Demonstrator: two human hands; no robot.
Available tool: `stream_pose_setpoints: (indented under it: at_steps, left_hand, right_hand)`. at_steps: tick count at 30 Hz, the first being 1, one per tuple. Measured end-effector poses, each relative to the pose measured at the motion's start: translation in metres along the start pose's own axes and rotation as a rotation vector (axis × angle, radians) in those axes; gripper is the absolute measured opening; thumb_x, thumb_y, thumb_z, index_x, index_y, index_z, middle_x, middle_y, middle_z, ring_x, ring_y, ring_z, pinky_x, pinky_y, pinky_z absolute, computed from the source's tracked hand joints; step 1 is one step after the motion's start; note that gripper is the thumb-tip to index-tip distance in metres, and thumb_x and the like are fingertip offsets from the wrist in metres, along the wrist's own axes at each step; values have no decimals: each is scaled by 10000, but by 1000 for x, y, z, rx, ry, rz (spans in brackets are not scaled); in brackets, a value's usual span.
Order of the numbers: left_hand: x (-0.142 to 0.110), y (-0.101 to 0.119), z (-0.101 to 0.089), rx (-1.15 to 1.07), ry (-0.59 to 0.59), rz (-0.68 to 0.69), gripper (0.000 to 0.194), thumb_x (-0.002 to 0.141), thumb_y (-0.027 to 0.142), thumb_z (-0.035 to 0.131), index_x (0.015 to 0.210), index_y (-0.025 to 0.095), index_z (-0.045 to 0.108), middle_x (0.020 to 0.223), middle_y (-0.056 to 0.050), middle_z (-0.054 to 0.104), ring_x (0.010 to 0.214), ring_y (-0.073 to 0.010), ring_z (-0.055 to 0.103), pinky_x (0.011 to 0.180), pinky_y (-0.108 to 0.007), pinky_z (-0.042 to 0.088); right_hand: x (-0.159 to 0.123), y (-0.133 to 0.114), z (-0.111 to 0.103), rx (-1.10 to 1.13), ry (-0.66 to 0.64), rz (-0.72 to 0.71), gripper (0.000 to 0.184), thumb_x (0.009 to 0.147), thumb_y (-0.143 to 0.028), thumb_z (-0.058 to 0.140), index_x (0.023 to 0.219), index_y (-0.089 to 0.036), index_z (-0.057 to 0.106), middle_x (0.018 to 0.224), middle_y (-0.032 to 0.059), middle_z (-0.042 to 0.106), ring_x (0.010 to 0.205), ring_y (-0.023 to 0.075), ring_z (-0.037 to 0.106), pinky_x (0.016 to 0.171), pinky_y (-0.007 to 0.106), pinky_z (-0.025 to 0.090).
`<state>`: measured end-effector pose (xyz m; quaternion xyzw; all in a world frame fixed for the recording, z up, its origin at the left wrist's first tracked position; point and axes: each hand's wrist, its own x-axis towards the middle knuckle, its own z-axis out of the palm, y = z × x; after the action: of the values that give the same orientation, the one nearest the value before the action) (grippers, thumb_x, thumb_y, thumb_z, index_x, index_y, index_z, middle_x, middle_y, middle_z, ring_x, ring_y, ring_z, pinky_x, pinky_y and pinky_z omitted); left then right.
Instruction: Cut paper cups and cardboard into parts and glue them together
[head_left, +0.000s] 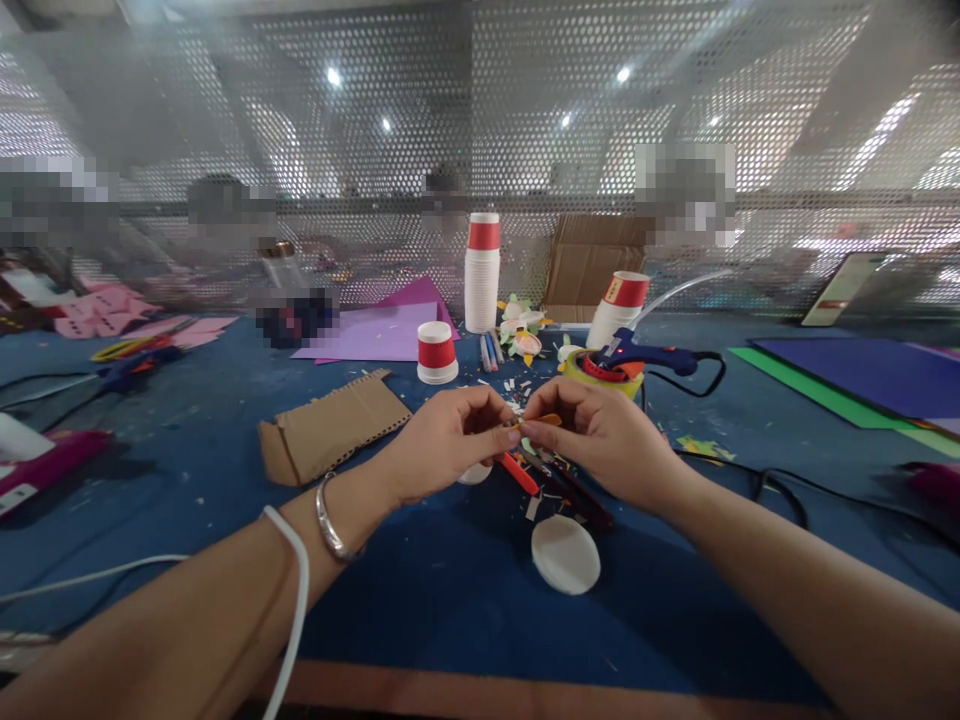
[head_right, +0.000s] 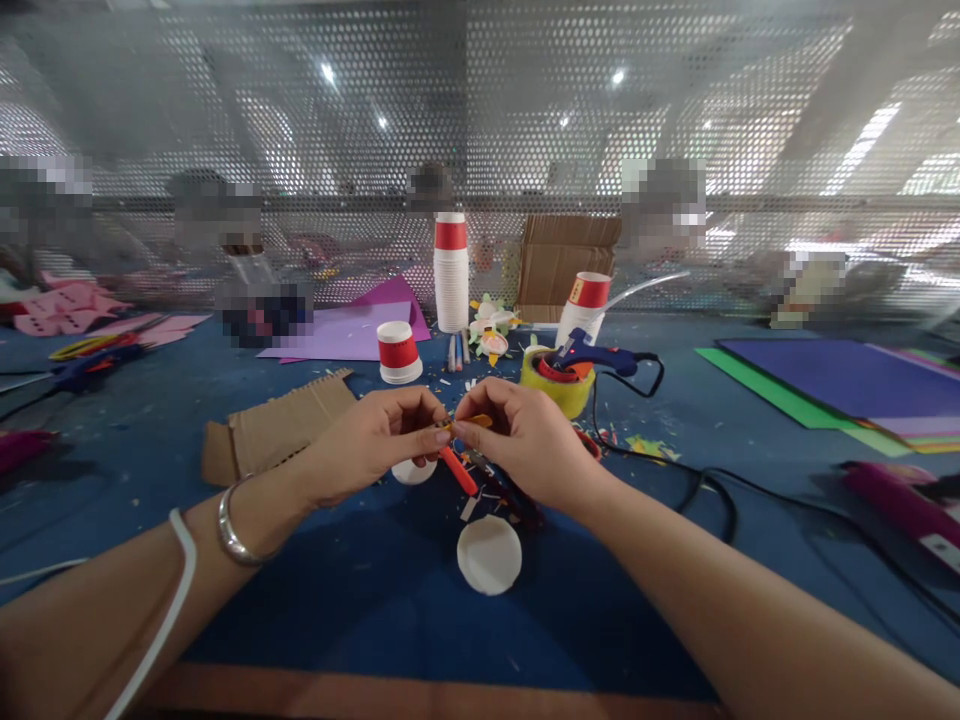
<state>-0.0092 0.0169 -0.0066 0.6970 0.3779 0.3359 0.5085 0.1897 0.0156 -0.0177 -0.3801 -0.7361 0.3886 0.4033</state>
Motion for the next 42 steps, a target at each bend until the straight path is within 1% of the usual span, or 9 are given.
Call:
stream_pose_setpoints:
  at_steps: [6, 10, 14, 18, 21, 26, 32, 36, 42]
  left_hand:
    - [0, 0, 0, 43, 9, 22, 249, 833, 366, 703, 811, 146, 588, 673, 39, 527, 622, -95, 461, 576, -243, 360]
    - [1, -4, -1, 71, 17, 38, 205, 838, 327, 693, 834, 144, 600, 706, 26, 551, 638, -99, 483, 591, -252, 375]
    - [1, -4, -2, 64, 23, 26, 217, 825, 336, 712, 859, 145, 614, 721, 19, 570, 646, -105, 498, 598, -256, 385]
    - [1, -2, -2, 31, -6, 30, 255, 818, 370, 727, 851, 144, 612, 706, 25, 563, 643, -102, 493, 605, -250, 386]
    - [2, -2, -2, 64, -10, 44, 274, 826, 399, 717, 840, 148, 611, 707, 22, 567, 644, -106, 494, 607, -255, 385]
    - [2, -2, -4, 106, -17, 47, 268, 835, 400, 700, 842, 148, 613, 707, 21, 562, 642, -111, 489, 604, -261, 379]
    - [1, -3, -5, 158, -15, 56, 280, 839, 419, 686, 846, 147, 617, 704, 16, 555, 641, -118, 477, 598, -268, 370]
    - [2, -5, -6, 111, -25, 27, 289, 831, 423, 701, 843, 148, 614, 712, 16, 547, 646, -116, 468, 604, -271, 362]
    - [0, -4, -6, 23, -74, 2, 326, 769, 390, 771, 928, 155, 609, 791, 8, 572, 702, -124, 505, 654, -281, 399]
  right_hand:
    - [0, 0, 0, 23, -14, 2, 142, 862, -330, 666, 843, -201, 609, 753, -18, 587, 656, 122, 511, 591, 271, 415]
    - [1, 1, 0, 42, -23, 6, 165, 863, -355, 669, 851, -202, 608, 753, -18, 589, 659, 118, 514, 604, 270, 422]
    - [1, 1, 0, 86, -37, 51, 190, 847, -375, 685, 845, -203, 603, 735, -21, 581, 647, 118, 513, 593, 268, 422]
    - [0, -1, 1, 128, -61, 86, 182, 852, -375, 668, 836, -211, 588, 758, -10, 599, 677, 131, 552, 622, 281, 459]
    - [-1, -2, 2, 120, -60, 102, 194, 845, -395, 667, 830, -221, 582, 767, 0, 616, 691, 144, 578, 635, 292, 486]
    - [-1, -2, 3, 137, -56, 112, 215, 832, -413, 684, 839, -222, 586, 776, 5, 631, 715, 150, 610, 657, 294, 514]
    - [-1, -2, 3, 145, -55, 115, 228, 824, -408, 702, 841, -210, 591, 780, -2, 630, 713, 141, 617, 660, 284, 513]
    - [0, -2, 3, 145, -49, 120, 254, 816, -436, 706, 839, -212, 590, 770, -1, 633, 700, 142, 614, 648, 285, 512]
    - [0, -1, 2, 125, -36, 106, 257, 824, -449, 698, 844, -215, 595, 766, -2, 626, 677, 137, 598, 622, 281, 501]
